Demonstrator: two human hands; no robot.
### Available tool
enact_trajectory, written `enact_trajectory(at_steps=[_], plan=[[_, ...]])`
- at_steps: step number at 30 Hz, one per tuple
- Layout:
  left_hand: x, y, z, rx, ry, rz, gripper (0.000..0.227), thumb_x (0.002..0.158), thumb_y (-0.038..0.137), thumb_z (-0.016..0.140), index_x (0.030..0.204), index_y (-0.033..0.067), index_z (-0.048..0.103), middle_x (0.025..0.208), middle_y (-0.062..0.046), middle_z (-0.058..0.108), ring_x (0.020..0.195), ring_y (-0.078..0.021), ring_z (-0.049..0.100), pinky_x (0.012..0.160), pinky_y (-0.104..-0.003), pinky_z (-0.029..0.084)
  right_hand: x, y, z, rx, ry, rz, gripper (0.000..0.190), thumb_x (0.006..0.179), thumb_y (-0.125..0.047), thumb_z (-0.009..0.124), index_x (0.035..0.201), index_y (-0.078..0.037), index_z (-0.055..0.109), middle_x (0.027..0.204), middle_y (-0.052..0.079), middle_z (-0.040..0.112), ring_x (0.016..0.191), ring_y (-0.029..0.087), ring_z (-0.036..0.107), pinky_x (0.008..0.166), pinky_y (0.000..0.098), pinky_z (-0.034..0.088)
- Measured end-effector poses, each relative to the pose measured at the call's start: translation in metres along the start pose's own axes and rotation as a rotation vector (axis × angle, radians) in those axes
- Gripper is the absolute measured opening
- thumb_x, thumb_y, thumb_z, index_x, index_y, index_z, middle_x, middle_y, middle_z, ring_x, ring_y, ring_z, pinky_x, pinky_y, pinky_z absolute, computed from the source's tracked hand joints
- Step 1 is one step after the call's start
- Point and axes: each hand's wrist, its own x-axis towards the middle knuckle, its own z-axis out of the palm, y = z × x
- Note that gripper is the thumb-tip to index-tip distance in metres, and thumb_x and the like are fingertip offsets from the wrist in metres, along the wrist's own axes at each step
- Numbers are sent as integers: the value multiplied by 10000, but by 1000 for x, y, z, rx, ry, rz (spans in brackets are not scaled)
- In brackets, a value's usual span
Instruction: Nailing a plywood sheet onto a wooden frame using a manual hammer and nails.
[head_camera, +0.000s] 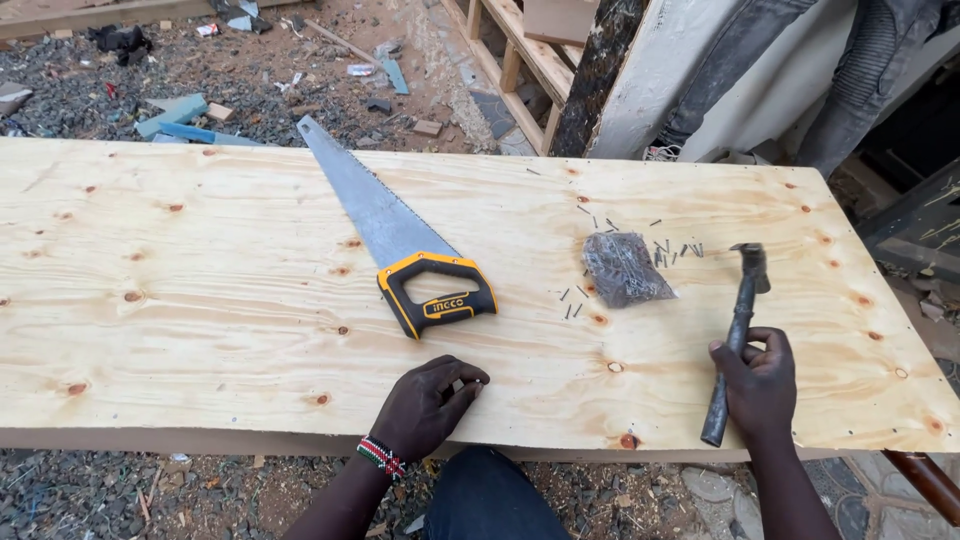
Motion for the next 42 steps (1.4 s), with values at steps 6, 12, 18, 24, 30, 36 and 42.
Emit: enact_trajectory(at_steps=[6, 12, 18, 24, 30, 36, 42], plan=[[0, 0, 2, -3, 12, 3, 206, 1141, 312, 727, 1168, 184, 886, 1121, 4, 871, 823, -192, 755, 780, -376, 574, 3, 4, 0, -98, -69, -19, 475, 993, -330, 896, 1333, -93, 664, 1099, 111, 835, 794, 220, 633, 769, 452, 483], [-2, 4, 2, 5, 11, -39, 182, 1135, 308, 738, 1149, 199, 884, 1126, 19, 874, 794, -182, 734, 768, -371, 571, 5, 5, -1, -164, -68, -13, 502, 983, -372, 897, 1342, -101, 673, 1099, 98, 853, 792, 241, 663, 776, 483, 483], [-3, 13, -4, 16, 39, 15, 217, 1130, 319, 735, 1128, 186, 906, 1104, -2, 909, 787, -200, 785, 722, -377, 595, -7, -18, -4, -208, -77, 31, 525, 983, -421, 886, 1384, -134, 706, 1278, 140, 859, 1016, 319, 774, 860, 525, 535], [0, 11, 3, 12, 9, -68, 239, 1092, 362, 756, 1116, 247, 964, 1084, 61, 948, 743, -155, 774, 690, -341, 600, -3, -10, -3, -155, -83, 67, 519, 979, -404, 891, 1368, -126, 688, 1084, 82, 871, 747, 232, 627, 753, 461, 468], [-2, 14, 5, 0, -2, -92, 240, 1090, 370, 755, 1119, 253, 962, 1111, 79, 954, 738, -144, 757, 697, -335, 590, -3, -9, -4, -112, -106, 42, 470, 989, -362, 884, 1329, -116, 672, 1022, 68, 866, 723, 215, 610, 742, 451, 464], [-5, 15, 3, -12, -13, -39, 220, 1101, 342, 753, 1112, 233, 943, 1134, 55, 964, 850, -147, 835, 711, -335, 611, 0, -1, -3, -101, -98, 37, 492, 978, -369, 894, 1344, -120, 678, 1070, 80, 847, 761, 217, 609, 749, 451, 459], [-8, 13, 2, -16, 17, -11, 243, 1088, 348, 769, 1127, 207, 964, 1147, 10, 975, 984, -185, 905, 769, -357, 688, 6, 6, -5, -230, -73, 4, 641, 928, -499, 876, 1428, -130, 721, 1392, 182, 853, 1141, 360, 808, 907, 538, 553]])
